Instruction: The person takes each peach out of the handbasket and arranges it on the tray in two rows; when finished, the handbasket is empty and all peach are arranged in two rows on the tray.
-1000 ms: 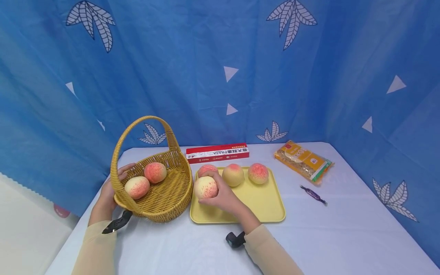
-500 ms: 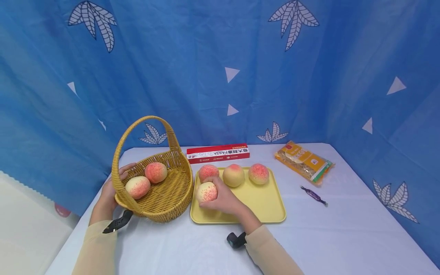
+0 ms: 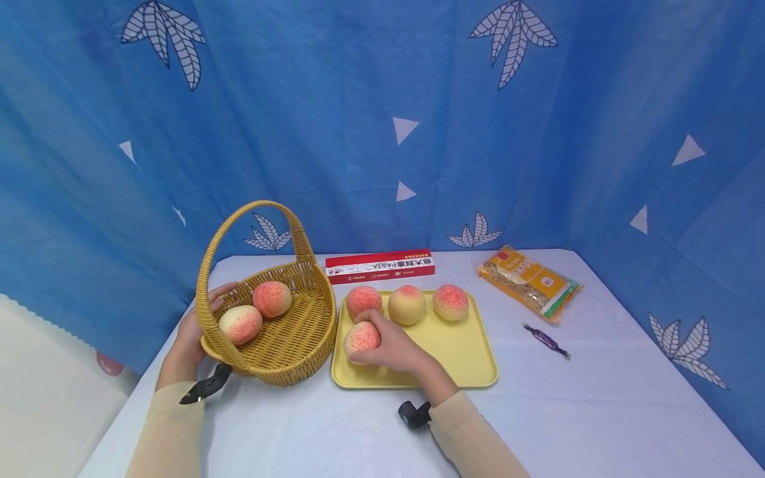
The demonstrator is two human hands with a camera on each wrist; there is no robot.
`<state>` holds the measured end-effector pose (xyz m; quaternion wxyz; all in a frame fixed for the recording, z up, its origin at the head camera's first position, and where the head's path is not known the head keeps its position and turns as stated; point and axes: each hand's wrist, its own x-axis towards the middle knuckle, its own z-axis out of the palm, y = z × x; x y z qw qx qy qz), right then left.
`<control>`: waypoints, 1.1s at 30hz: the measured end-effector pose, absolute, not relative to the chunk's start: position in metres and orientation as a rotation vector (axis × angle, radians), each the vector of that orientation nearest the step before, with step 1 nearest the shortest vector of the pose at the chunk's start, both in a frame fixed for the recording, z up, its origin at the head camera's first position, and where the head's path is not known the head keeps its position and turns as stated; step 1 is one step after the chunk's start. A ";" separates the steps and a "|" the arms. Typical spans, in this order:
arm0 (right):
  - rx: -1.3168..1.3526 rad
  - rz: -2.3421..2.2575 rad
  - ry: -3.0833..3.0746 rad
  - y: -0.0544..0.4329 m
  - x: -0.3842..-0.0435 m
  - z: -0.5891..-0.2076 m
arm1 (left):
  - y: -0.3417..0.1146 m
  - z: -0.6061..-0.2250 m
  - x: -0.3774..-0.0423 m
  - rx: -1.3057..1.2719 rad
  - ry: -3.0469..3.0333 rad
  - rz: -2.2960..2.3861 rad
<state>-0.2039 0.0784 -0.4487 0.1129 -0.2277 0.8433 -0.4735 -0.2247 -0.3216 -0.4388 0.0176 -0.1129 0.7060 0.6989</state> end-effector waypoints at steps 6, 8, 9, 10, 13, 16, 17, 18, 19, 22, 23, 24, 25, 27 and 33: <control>-0.647 -1.370 2.488 0.079 -0.204 -0.446 | -0.322 -0.439 -0.225 -0.331 2.187 2.179; -0.650 -1.372 2.488 0.079 -0.204 -0.446 | -0.323 -0.438 -0.225 -0.319 2.190 2.184; -0.652 -1.377 2.488 0.079 -0.204 -0.446 | -0.323 -0.438 -0.225 -0.320 2.188 2.187; -0.656 -1.383 2.487 0.079 -0.204 -0.446 | -0.323 -0.438 -0.225 -0.320 2.186 2.190; -0.661 -1.403 2.478 0.078 -0.205 -0.447 | -0.324 -0.438 -0.225 -0.331 2.190 2.190; -0.667 -1.417 2.472 0.079 -0.206 -0.448 | -0.323 -0.439 -0.225 -0.347 2.186 2.185; -0.670 -1.418 2.472 0.079 -0.206 -0.449 | -0.322 -0.438 -0.225 -0.347 2.183 2.186; -0.678 -1.419 2.472 0.079 -0.206 -0.449 | -0.322 -0.439 -0.226 -0.347 2.181 2.185; -0.686 -1.416 2.472 0.079 -0.206 -0.449 | -0.322 -0.439 -0.226 -0.346 2.178 2.187; -0.712 -1.395 2.478 0.080 -0.206 -0.450 | -0.322 -0.439 -0.226 -0.342 2.179 2.184; -0.718 -1.385 2.481 0.080 -0.206 -0.450 | -0.322 -0.439 -0.226 -0.341 2.176 2.188; -0.723 -1.379 2.481 0.081 -0.206 -0.450 | -0.322 -0.439 -0.226 -0.341 2.178 2.186; -0.725 -1.372 2.483 0.081 -0.206 -0.450 | -0.322 -0.439 -0.225 -0.340 2.181 2.185; -0.717 -1.368 2.476 0.082 -0.206 -0.449 | -0.322 -0.439 -0.225 -0.334 2.180 2.187; -0.683 -1.357 2.444 0.087 -0.206 -0.447 | -0.323 -0.439 -0.224 -0.328 2.191 2.179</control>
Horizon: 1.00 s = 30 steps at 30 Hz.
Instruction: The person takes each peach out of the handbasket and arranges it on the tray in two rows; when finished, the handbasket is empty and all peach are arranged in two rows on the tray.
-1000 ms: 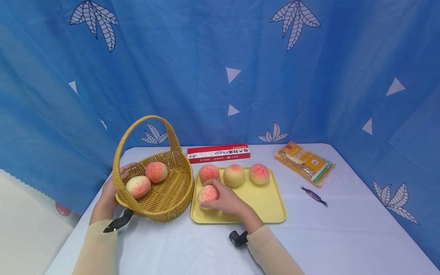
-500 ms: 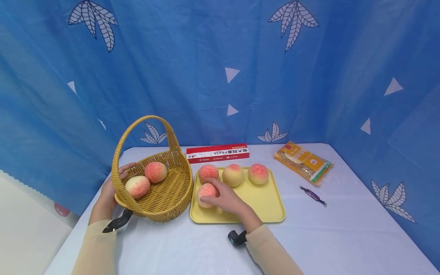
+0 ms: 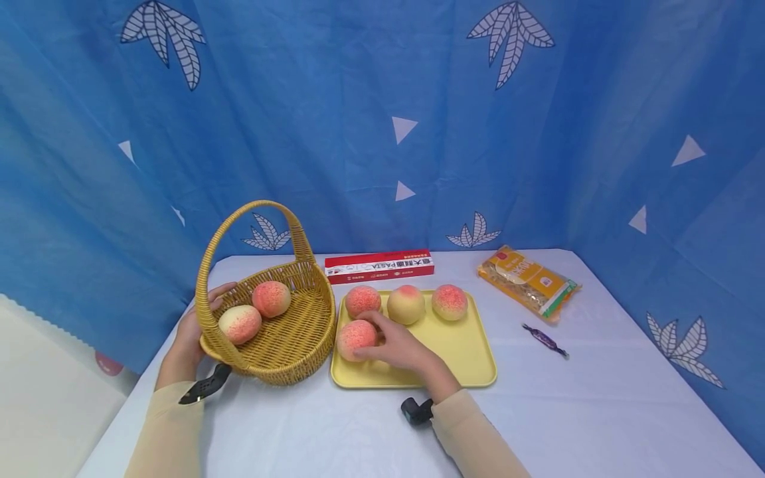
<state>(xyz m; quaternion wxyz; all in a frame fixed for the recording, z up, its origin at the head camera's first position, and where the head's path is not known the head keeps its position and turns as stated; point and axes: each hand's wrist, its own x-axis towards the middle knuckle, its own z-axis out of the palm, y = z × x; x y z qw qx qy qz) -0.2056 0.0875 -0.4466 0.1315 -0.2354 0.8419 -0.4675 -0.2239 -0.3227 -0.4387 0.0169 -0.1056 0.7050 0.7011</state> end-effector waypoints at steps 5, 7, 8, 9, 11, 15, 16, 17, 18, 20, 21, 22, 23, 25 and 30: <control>-0.689 -1.330 2.445 0.091 -0.206 -0.446 | -0.323 -0.440 -0.223 -0.310 2.188 2.187; -0.693 -1.333 2.447 0.091 -0.207 -0.446 | -0.323 -0.440 -0.223 -0.308 2.191 2.188; -0.696 -1.335 2.447 0.092 -0.207 -0.447 | -0.323 -0.440 -0.224 -0.308 2.197 2.183; -0.696 -1.336 2.448 0.092 -0.207 -0.447 | -0.323 -0.440 -0.223 -0.312 2.204 2.179; -0.701 -1.339 2.453 0.093 -0.207 -0.446 | -0.322 -0.441 -0.224 -0.314 2.215 2.174; -0.709 -1.340 2.474 0.094 -0.207 -0.445 | -0.322 -0.442 -0.223 -0.291 2.231 2.173; -0.714 -1.337 2.485 0.094 -0.207 -0.444 | -0.322 -0.442 -0.223 -0.284 2.233 2.172; -0.715 -1.339 2.493 0.094 -0.207 -0.444 | -0.322 -0.442 -0.222 -0.281 2.237 2.170; -0.719 -1.342 2.500 0.095 -0.207 -0.443 | -0.322 -0.442 -0.222 -0.274 2.239 2.168; -0.731 -1.355 2.509 0.095 -0.208 -0.443 | -0.322 -0.442 -0.222 -0.272 2.237 2.174; -0.738 -1.361 2.512 0.095 -0.208 -0.442 | -0.322 -0.442 -0.222 -0.272 2.232 2.178; -0.745 -1.369 2.514 0.095 -0.208 -0.442 | -0.322 -0.442 -0.222 -0.277 2.228 2.179; -0.751 -1.378 2.513 0.095 -0.208 -0.442 | -0.322 -0.441 -0.222 -0.283 2.221 2.184; -0.760 -1.388 2.520 0.095 -0.209 -0.440 | -0.322 -0.441 -0.222 -0.292 2.205 2.193; -0.769 -1.398 2.575 0.094 -0.209 -0.435 | -0.322 -0.440 -0.223 -0.313 2.200 2.184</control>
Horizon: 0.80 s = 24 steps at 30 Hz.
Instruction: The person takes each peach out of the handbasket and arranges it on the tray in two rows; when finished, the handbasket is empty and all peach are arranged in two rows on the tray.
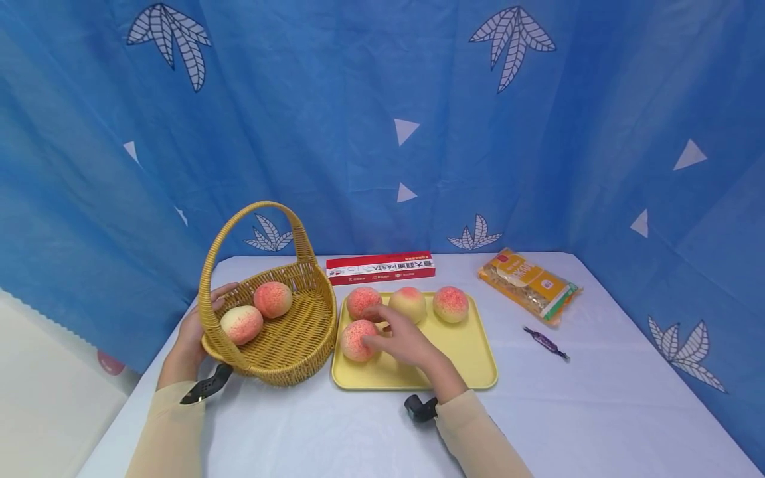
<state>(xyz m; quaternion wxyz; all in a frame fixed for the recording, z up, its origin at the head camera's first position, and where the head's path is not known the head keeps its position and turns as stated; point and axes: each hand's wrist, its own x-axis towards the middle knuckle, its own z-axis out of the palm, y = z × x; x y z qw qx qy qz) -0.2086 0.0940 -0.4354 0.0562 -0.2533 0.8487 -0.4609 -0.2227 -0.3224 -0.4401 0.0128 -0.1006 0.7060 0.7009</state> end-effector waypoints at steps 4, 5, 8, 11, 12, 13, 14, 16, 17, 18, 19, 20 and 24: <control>-0.762 -1.438 2.610 0.092 -0.207 -0.431 | -0.322 -0.439 -0.222 -0.309 2.207 2.182; -0.770 -1.453 2.615 0.091 -0.207 -0.429 | -0.322 -0.439 -0.222 -0.302 2.203 2.190; -0.802 -1.501 2.621 0.088 -0.205 -0.426 | -0.321 -0.440 -0.222 -0.293 2.190 2.209; -0.839 -1.557 2.624 0.085 -0.203 -0.422 | -0.320 -0.441 -0.222 -0.279 2.174 2.240; -0.844 -1.574 2.623 0.083 -0.203 -0.421 | -0.320 -0.441 -0.222 -0.279 2.171 2.245; -0.851 -1.590 2.622 0.082 -0.203 -0.420 | -0.320 -0.441 -0.222 -0.279 2.169 2.245; -0.859 -1.611 2.618 0.080 -0.202 -0.420 | -0.320 -0.441 -0.222 -0.283 2.170 2.242; -0.861 -1.638 2.610 0.076 -0.202 -0.418 | -0.321 -0.441 -0.223 -0.288 2.172 2.237; -0.861 -1.644 2.606 0.074 -0.201 -0.417 | -0.321 -0.441 -0.222 -0.294 2.174 2.233; -0.864 -1.649 2.599 0.072 -0.201 -0.416 | -0.321 -0.441 -0.223 -0.299 2.178 2.226; -0.865 -1.656 2.590 0.070 -0.201 -0.415 | -0.321 -0.441 -0.223 -0.305 2.181 2.218; -0.867 -1.663 2.577 0.068 -0.201 -0.415 | -0.322 -0.440 -0.223 -0.310 2.186 2.211; -0.888 -1.694 2.497 0.061 -0.201 -0.414 | -0.322 -0.440 -0.223 -0.308 2.197 2.200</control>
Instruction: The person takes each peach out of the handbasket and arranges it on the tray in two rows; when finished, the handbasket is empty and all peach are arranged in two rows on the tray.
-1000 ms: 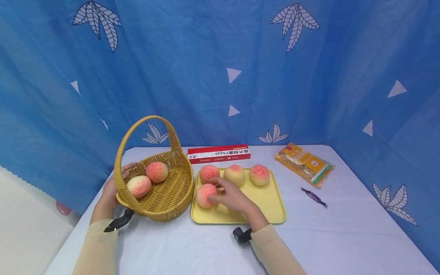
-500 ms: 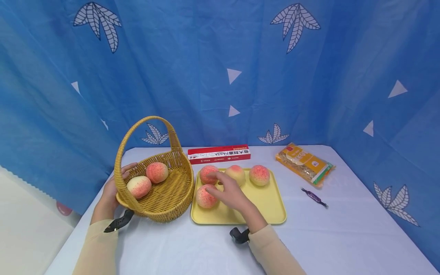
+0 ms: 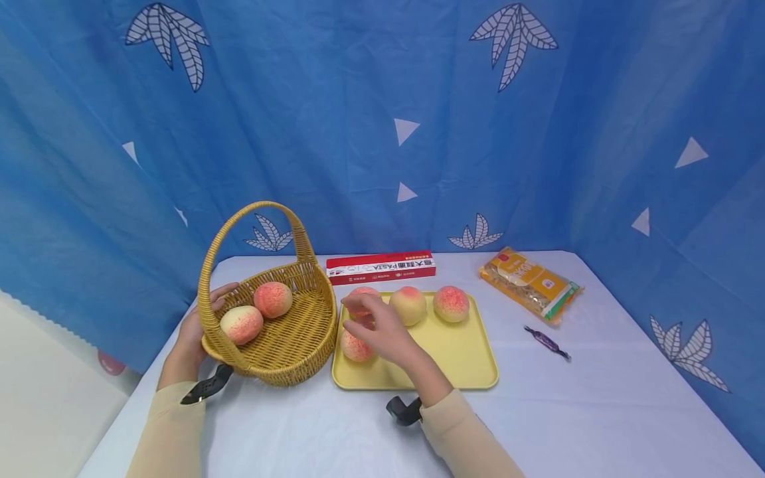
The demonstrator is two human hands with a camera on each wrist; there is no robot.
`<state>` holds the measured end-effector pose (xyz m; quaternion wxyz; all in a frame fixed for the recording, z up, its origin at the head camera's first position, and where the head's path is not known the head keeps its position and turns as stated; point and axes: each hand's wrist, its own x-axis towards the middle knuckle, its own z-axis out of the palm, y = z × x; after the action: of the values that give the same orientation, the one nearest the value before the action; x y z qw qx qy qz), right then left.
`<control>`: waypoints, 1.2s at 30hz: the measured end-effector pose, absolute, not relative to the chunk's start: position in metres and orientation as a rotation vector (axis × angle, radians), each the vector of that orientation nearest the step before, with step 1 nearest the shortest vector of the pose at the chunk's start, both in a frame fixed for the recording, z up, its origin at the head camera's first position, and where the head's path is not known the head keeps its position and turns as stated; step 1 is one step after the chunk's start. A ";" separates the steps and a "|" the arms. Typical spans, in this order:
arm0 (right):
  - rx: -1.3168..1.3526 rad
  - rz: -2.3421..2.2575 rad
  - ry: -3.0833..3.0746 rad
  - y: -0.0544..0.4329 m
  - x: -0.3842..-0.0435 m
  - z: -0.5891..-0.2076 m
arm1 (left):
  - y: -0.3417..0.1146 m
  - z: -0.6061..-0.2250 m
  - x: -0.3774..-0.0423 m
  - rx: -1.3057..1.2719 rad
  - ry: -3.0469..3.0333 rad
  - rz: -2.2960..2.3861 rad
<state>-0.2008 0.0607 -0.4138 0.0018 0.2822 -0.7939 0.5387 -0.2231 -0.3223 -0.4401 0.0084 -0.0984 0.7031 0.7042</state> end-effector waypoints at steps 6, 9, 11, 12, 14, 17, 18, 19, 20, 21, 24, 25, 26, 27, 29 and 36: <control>0.937 1.732 -2.509 0.049 -0.197 -0.409 | -0.322 -0.441 -0.223 -0.287 2.184 2.220; 0.970 1.752 -2.524 0.042 -0.196 -0.407 | -0.323 -0.441 -0.223 -0.304 2.182 2.218; 0.991 1.772 -2.530 0.037 -0.196 -0.406 | -0.323 -0.441 -0.223 -0.314 2.182 2.216; 0.996 1.781 -2.535 0.034 -0.196 -0.405 | -0.323 -0.441 -0.223 -0.314 2.182 2.215; 0.998 1.774 -2.544 0.030 -0.196 -0.405 | -0.323 -0.441 -0.222 -0.309 2.183 2.220; 0.998 1.670 -2.559 0.024 -0.196 -0.405 | -0.323 -0.442 -0.222 -0.290 2.195 2.221; 0.994 1.622 -2.566 0.022 -0.196 -0.405 | -0.323 -0.442 -0.222 -0.289 2.197 2.220; 0.996 1.569 -2.567 0.020 -0.196 -0.405 | -0.322 -0.442 -0.223 -0.294 2.200 2.217; 0.995 1.530 -2.567 0.018 -0.196 -0.404 | -0.322 -0.442 -0.224 -0.295 2.199 2.215; 0.994 1.501 -2.568 0.015 -0.195 -0.402 | -0.323 -0.442 -0.224 -0.300 2.195 2.217; 1.000 1.476 -2.578 0.007 -0.193 -0.398 | -0.323 -0.442 -0.225 -0.321 2.186 2.220; 1.007 1.488 -2.578 0.004 -0.193 -0.397 | -0.324 -0.442 -0.226 -0.325 2.187 2.219; 1.011 1.508 -2.582 0.001 -0.192 -0.396 | -0.324 -0.442 -0.226 -0.318 2.184 2.223; 1.018 1.526 -2.587 -0.002 -0.192 -0.396 | -0.324 -0.442 -0.226 -0.316 2.183 2.225; 1.029 1.554 -2.600 -0.008 -0.193 -0.396 | -0.324 -0.443 -0.226 -0.308 2.177 2.229; 1.063 1.661 -2.634 -0.029 -0.197 -0.396 | -0.323 -0.442 -0.224 -0.286 2.165 2.238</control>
<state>-0.1966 -0.0287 -0.3964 -0.0742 0.3222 -0.7983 0.5033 -0.2241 -0.3230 -0.4424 0.0076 -0.0915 0.6923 0.7157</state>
